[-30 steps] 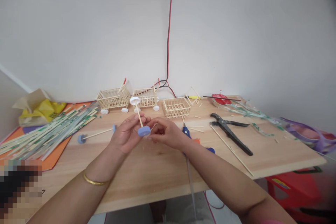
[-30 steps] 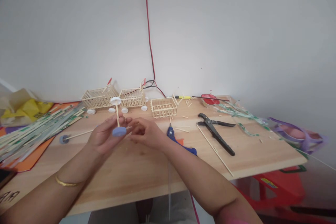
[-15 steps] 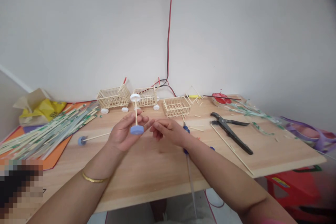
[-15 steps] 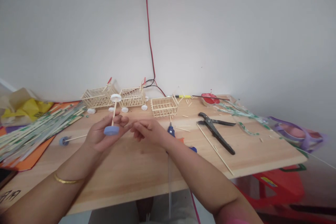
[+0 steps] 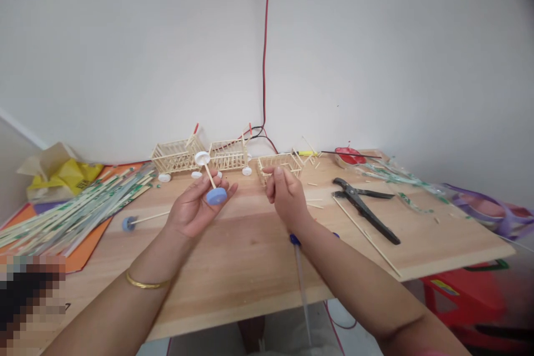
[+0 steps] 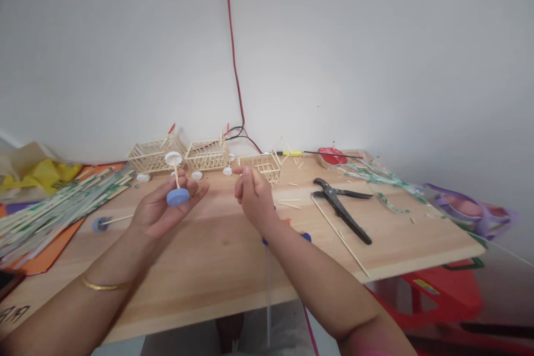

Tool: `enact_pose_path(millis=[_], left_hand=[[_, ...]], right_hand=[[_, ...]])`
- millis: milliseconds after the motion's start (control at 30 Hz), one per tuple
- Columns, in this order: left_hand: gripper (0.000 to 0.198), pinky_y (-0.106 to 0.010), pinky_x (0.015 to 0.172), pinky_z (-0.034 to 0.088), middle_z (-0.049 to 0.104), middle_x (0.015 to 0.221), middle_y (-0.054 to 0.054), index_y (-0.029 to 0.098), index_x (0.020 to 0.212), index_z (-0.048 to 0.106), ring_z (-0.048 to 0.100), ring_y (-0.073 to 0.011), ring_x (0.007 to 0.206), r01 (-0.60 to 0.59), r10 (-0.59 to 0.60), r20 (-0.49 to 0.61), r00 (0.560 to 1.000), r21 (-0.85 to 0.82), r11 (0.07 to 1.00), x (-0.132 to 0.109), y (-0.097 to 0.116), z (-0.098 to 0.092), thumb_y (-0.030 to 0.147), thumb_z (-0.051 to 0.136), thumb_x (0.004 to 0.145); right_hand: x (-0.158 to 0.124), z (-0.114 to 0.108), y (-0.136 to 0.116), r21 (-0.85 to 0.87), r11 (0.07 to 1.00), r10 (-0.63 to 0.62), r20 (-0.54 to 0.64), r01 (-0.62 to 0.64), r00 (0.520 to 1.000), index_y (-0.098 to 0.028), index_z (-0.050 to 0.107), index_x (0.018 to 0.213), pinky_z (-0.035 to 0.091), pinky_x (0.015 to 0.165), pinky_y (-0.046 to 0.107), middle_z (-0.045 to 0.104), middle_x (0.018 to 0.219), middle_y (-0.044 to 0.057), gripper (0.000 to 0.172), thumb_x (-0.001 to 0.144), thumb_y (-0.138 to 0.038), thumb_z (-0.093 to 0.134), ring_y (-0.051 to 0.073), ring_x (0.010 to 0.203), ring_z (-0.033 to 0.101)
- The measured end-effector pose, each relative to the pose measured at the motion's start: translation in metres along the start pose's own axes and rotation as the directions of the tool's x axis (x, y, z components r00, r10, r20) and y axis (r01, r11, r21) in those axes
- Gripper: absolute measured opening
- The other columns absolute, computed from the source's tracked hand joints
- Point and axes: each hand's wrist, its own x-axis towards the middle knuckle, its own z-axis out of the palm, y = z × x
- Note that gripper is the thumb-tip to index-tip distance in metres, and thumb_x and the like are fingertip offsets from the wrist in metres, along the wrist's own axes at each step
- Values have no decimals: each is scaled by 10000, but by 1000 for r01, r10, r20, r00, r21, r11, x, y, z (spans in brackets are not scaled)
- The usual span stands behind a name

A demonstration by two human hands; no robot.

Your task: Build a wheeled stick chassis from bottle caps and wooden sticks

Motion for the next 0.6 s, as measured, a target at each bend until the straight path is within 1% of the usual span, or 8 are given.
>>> enact_pose_path(millis=[67,133,233,300,367,467,500,600], left_hand=[[74,-421,975,463,648,675,11,151,839,647,634,-123,725,3,-3,-6,1000,0,1000,0,-1,0,110,610,791],[74,-390,941,487,654,686,7,144,847,647,638,-127,738,12,-12,-1,1000,5,1000,1,-2,-1,117,626,782],[109,-317,860,518,667,715,-2,135,866,650,643,-131,767,21,-21,4,1000,29,999,3,-5,-5,122,657,757],[120,-290,818,528,679,741,-13,130,869,656,647,-133,771,25,-24,-15,1000,51,998,4,-8,-7,121,665,749],[126,-274,781,535,690,758,-27,123,872,662,652,-136,762,28,-25,-39,999,70,997,5,-11,-9,123,667,746],[144,-243,713,540,697,756,-40,120,887,668,657,-140,746,40,-35,-61,998,83,996,5,-14,-10,123,667,743],[147,-240,702,542,697,747,-42,118,888,667,658,-141,740,46,-40,-65,997,83,996,5,-14,-10,120,668,741],[133,-302,774,551,684,705,-31,115,878,657,653,-143,716,51,-49,-36,998,66,997,3,-10,-7,108,657,746]], right_hand=[[-5,4,-3,-17,1000,-8,157,11,988,-197,554,1051,394,491,215,478,534,-63,340,941,-457,365,87,451,453],[-10,8,-3,-14,1000,-3,319,8,948,-199,551,1097,396,495,209,508,568,-58,309,915,-423,441,83,471,473],[-15,14,-1,-13,1000,11,450,-6,893,-207,574,1086,378,499,205,503,592,-60,292,847,-374,567,79,498,464],[-17,18,1,-26,1000,22,474,-11,880,-215,575,1095,350,490,201,485,588,-69,329,802,-356,628,77,502,438],[-18,20,4,-47,999,24,469,-3,883,-214,588,1073,333,486,201,484,582,-71,336,774,-349,662,76,504,425],[-17,21,5,-31,997,-43,462,65,886,-195,636,907,368,544,209,541,643,-40,159,814,-323,616,84,570,469],[-16,20,5,-18,996,-74,457,92,886,-189,638,844,384,577,212,565,680,-27,134,835,-313,589,89,607,491],[-11,13,4,-37,991,-97,433,125,896,-183,625,779,398,597,212,584,705,-14,185,870,-319,539,92,626,513]])
